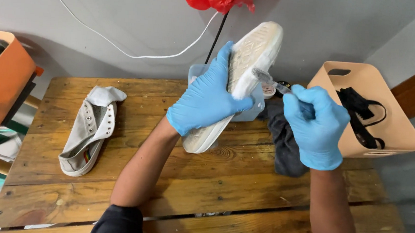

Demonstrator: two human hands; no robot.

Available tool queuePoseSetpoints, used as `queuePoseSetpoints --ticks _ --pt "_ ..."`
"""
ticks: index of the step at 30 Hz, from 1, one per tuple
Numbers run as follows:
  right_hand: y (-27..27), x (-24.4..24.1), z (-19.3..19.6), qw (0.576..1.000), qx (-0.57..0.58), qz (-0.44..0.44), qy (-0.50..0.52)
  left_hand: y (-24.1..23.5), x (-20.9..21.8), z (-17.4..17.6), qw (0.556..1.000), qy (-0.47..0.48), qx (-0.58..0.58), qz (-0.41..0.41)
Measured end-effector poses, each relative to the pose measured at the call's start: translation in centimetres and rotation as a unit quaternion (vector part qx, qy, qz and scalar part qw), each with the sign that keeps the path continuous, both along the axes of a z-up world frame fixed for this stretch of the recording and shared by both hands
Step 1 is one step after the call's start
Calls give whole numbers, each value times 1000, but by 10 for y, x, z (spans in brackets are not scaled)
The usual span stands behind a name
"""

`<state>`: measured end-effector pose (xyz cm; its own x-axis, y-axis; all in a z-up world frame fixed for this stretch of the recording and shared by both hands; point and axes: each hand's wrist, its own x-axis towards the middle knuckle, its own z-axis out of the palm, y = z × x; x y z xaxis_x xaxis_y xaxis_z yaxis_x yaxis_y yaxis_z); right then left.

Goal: The person scrubs a white sneaker with a small brush, focusing on the sole and side panels, then wipes the shoe with a dark cloth. The other sneaker remains on the table.

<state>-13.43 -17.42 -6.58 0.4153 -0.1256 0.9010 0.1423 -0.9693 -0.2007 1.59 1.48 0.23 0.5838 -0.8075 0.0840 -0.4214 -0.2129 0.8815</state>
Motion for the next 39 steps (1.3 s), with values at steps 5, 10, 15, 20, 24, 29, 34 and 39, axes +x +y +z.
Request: queuePoseSetpoints --ticks 5,10,15,20,24,29,34,39 --pt "3 -1 10 998 -16 41 53 -4 4 -6 999 -34 -25 -6" --pt "9 -6 17 991 -11 63 119 -5 8 -16 997 -58 -35 -20" --pt "6 -6 16 995 45 38 82 -1 -1 -4 1000 -11 -15 -11" --pt "-1 -8 17 999 12 18 50 -1 -4 2 1000 7 -7 -17" --pt "10 -12 30 993 -56 50 94 -3 -2 -8 999 -6 -24 -37" --pt "11 -7 27 996 -30 42 66 -6 1 -11 995 -16 -77 -56" --pt "1 -4 16 1000 -2 -6 12 -1 -4 0 997 15 -60 -41" --pt "-3 -4 13 1000 -8 -2 26 -3 2 -8 998 -12 -54 -44"
